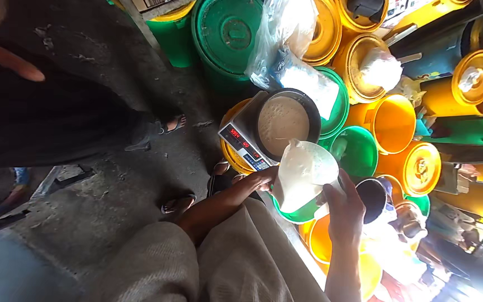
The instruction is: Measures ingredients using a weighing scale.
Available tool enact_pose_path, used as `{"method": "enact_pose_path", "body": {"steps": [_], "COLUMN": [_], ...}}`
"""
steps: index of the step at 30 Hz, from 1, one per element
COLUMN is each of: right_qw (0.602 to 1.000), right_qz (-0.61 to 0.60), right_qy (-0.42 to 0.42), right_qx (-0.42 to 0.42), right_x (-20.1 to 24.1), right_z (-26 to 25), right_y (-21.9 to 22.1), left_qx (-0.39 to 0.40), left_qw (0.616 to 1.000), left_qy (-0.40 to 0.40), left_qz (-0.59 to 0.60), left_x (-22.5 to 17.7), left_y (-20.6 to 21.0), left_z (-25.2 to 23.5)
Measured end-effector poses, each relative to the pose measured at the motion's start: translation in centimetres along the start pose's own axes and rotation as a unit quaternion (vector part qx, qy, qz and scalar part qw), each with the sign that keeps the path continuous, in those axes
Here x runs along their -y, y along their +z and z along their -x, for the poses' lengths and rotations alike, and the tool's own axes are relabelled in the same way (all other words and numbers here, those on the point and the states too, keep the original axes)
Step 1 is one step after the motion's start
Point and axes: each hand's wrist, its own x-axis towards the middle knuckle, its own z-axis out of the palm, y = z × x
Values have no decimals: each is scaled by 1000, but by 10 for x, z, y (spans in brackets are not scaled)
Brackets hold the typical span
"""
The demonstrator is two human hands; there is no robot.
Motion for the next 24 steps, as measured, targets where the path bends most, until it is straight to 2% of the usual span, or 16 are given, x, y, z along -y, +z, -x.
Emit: {"method": "enact_pose_path", "body": {"steps": [9, 24], "right_qw": [1000, 1000], "right_qz": [-6, 2], "right_qy": [-2, 1], "right_qx": [-2, -2], "right_x": [1, 3], "right_z": [1, 2], "right_y": [-1, 2], "left_qx": [-12, -5], "left_qw": [1000, 1000], "left_qy": [5, -4], "left_qz": [-19, -9], "left_x": [-9, -6], "left_y": [5, 2], "left_z": [15, 13]}}
